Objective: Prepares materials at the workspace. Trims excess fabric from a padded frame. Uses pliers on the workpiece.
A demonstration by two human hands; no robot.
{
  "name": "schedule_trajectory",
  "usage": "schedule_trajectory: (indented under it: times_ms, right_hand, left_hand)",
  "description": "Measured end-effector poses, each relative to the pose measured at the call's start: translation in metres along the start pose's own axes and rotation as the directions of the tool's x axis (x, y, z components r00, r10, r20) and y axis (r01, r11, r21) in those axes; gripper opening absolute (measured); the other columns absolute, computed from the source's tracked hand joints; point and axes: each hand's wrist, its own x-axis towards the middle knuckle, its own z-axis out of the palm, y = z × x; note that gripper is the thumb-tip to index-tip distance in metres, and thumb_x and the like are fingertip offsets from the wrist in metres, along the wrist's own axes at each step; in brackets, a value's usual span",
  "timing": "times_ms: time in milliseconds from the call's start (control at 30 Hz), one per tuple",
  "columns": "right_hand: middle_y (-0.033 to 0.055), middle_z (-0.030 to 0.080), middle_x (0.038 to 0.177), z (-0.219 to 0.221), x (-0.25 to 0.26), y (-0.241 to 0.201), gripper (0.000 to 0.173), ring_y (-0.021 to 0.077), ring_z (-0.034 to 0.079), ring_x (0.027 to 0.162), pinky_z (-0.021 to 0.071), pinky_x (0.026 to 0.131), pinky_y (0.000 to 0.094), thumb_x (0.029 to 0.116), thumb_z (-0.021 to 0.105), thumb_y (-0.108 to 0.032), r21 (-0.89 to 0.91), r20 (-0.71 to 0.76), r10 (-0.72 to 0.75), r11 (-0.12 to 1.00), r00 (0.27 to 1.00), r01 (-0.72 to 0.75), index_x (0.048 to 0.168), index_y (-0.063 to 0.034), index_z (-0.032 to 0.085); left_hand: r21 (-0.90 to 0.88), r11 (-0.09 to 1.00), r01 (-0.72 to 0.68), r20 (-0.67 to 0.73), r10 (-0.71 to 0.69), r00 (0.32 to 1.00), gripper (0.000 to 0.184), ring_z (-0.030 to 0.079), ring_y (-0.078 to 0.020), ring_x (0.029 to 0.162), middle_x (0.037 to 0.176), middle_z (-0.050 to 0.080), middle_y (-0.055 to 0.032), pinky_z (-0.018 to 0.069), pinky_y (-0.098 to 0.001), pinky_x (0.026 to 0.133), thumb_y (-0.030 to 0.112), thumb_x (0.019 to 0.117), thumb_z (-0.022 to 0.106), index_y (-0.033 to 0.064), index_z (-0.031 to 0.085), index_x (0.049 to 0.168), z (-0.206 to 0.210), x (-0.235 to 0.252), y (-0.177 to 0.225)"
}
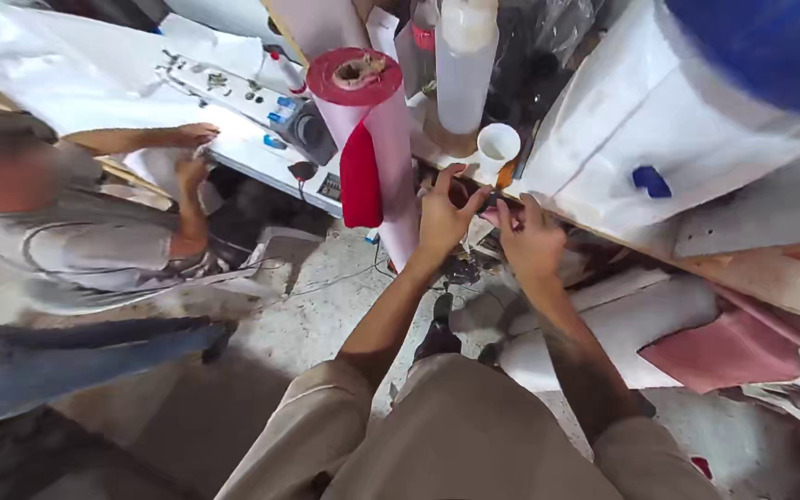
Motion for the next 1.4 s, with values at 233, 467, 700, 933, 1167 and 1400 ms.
schedule_trajectory:
  times_ms: [233,467,700,933,1167,1400]
  right_hand:
    - [0.0092,0.074,0.079,0.042,0.034,-0.037,0.037,0.0247,0.073,0.069,0.0592,0.066,0.0479,0.0925,0.067,-0.033,-0.147,0.122,0.312,0.945,0.942,-0.294,0.112,-0.0017,0.071]
    - [0.0094,0.074,0.092,0.029,0.030,-0.057,0.039,0.0104,0.072,0.081,0.0604,0.074,0.0302,0.0898,0.079,-0.025,0.109,-0.028,0.249,0.963,0.968,-0.245,0.112,0.0038,0.067]
    - [0.0108,0.072,0.087,0.001,0.035,-0.070,0.030,0.0096,0.072,0.075,0.0629,0.069,0.0285,0.0940,0.074,-0.011,0.354,-0.227,0.225,0.925,0.948,-0.134,0.109,0.0124,0.063]
    - [0.0119,0.074,0.091,-0.030,0.029,-0.064,0.037,0.0121,0.073,0.078,0.0639,0.070,0.0302,0.0879,0.079,-0.014,0.220,-0.400,0.130,0.975,0.907,-0.043,0.112,0.0111,0.067]
    - [0.0095,0.069,0.077,-0.044,0.026,-0.071,0.026,0.0127,0.070,0.066,0.0613,0.058,0.0270,0.0788,0.083,-0.011,0.061,-0.592,0.022,0.998,0.806,0.018,0.095,0.0050,0.070]
    - [0.0137,0.068,0.082,-0.082,0.009,-0.066,0.028,0.0157,0.070,0.069,0.0626,0.062,0.0305,0.0853,0.077,-0.011,0.096,-0.583,-0.030,0.990,0.812,0.105,0.101,0.0090,0.066]
  left_hand:
    - [0.266,0.964,0.025,0.064,-0.043,0.997,0.066,0.069,-0.0225,0.067,0.078,0.072,-0.0030,0.0586,-0.0510,0.063,0.066,0.0855,0.070,0.0152,0.069,0.127,0.011,0.046,0.004]
    - [0.204,0.979,-0.021,0.072,0.007,0.997,0.045,0.072,-0.0205,0.072,0.086,0.077,-0.0028,0.0602,-0.0472,0.068,0.050,0.0943,0.067,0.0167,0.074,0.123,0.008,0.052,-0.006]
    - [0.132,0.991,-0.029,0.098,0.016,0.995,0.048,0.071,-0.0221,0.070,0.083,0.076,-0.0029,0.0565,-0.0480,0.064,0.055,0.0942,0.065,0.0159,0.075,0.120,0.006,0.055,-0.005]
    - [0.190,0.982,0.010,0.058,-0.022,0.998,0.060,0.071,-0.0210,0.067,0.076,0.073,-0.0017,0.0593,-0.0514,0.063,0.064,0.0824,0.073,0.0166,0.074,0.119,0.018,0.041,0.011]
    - [0.184,0.982,0.042,0.038,-0.050,0.998,0.079,0.068,-0.0156,0.064,0.075,0.072,0.0020,0.0585,-0.0467,0.065,0.069,0.0791,0.074,0.0133,0.065,0.134,0.023,0.042,0.018]
    - [0.235,0.972,0.014,0.029,-0.021,0.999,0.067,0.066,-0.0156,0.060,0.072,0.071,0.0022,0.0564,-0.0461,0.059,0.067,0.0849,0.069,0.0171,0.068,0.130,0.013,0.046,0.032]
